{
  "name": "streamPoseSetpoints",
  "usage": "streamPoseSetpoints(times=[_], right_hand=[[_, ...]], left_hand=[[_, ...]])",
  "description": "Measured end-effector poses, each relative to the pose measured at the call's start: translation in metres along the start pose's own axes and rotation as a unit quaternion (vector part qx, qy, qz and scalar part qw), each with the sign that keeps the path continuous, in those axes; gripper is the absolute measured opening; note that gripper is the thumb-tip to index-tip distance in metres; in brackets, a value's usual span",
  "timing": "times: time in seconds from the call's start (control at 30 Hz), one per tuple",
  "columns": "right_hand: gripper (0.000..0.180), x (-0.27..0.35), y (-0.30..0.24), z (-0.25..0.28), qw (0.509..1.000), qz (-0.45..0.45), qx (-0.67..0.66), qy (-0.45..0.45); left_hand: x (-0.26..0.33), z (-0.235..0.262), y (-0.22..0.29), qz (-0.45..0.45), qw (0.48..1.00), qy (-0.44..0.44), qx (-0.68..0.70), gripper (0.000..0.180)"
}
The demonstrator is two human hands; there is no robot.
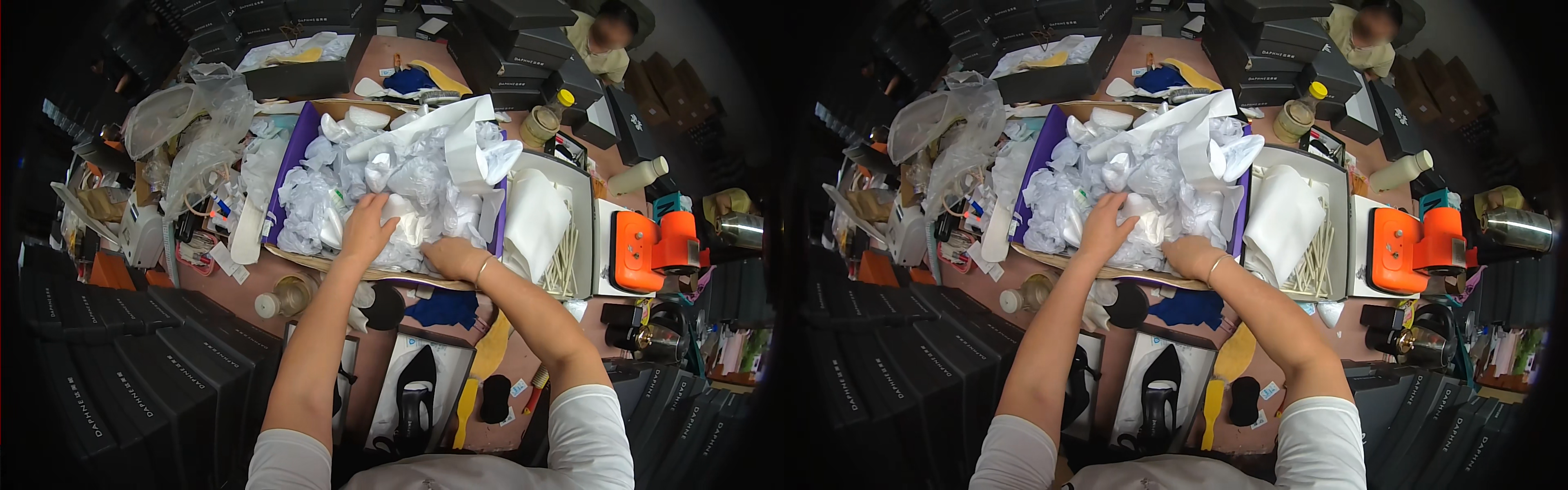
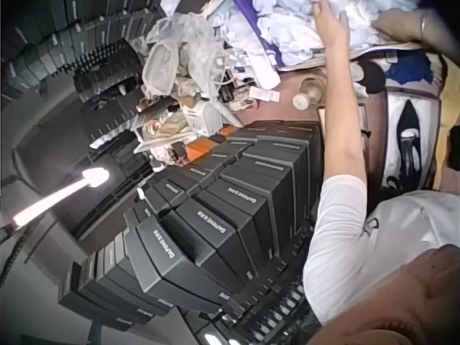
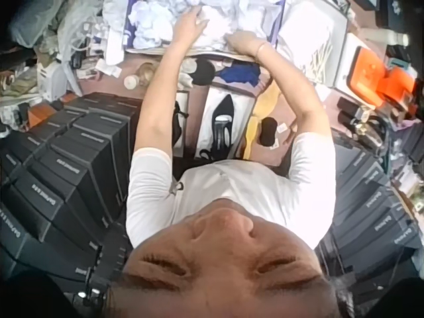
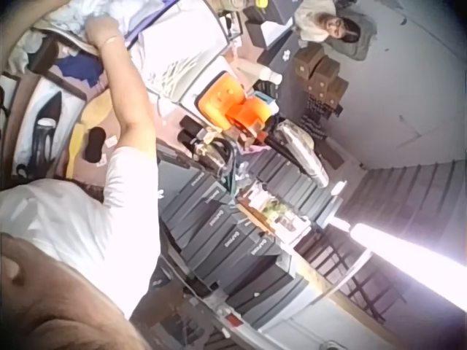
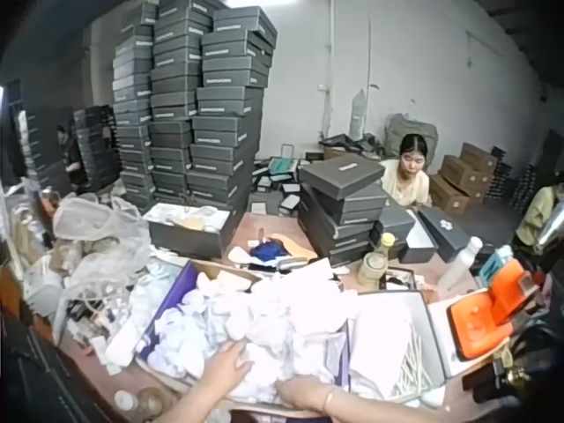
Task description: Clean shoes with a brush and pack them into boxes with tissue paper.
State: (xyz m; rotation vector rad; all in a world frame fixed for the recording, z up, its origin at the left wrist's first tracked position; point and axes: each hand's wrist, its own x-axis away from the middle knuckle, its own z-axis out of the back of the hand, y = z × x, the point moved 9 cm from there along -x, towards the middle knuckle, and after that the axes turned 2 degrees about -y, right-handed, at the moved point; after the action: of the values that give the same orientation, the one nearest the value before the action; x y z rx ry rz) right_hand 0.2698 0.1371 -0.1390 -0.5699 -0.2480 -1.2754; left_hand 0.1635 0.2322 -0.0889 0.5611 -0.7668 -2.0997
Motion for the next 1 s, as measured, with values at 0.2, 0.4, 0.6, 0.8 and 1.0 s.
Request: streamPoseSetpoints(times=[0.2, 0.4, 0.6, 0.8, 1.0], right_hand=[[0.02, -0.004, 0.0, 0.002, 0.996, -0.03, 0.014, -0.082], [0.021, -0.011, 0.029, 0.009, 0.994, -0.084, -0.037, 0.053], [0.025, -0.016, 0.022, 0.011, 0.988, -0.097, -0.025, 0.119], [0.021, -0.026, 0.02, 0.011, 0.982, -0.132, 0.024, 0.135], [0.014, -0.007, 0.011, 0.032, 0.981, -0.12, 0.003, 0.155]], left_hand=[[0.006, 0.008, 0.022, -0.053, 0.997, 0.034, -0.05, 0.05], [0.0, 0.01, 0.002, 0.039, 0.993, 0.037, -0.106, 0.049], [0.003, 0.014, -0.006, 0.073, 0.99, 0.067, -0.103, 0.049], [0.003, 0.013, -0.006, 0.072, 0.991, 0.067, -0.085, 0.047], [0.005, 0.016, -0.001, 0.054, 0.994, 0.083, -0.055, 0.044]])
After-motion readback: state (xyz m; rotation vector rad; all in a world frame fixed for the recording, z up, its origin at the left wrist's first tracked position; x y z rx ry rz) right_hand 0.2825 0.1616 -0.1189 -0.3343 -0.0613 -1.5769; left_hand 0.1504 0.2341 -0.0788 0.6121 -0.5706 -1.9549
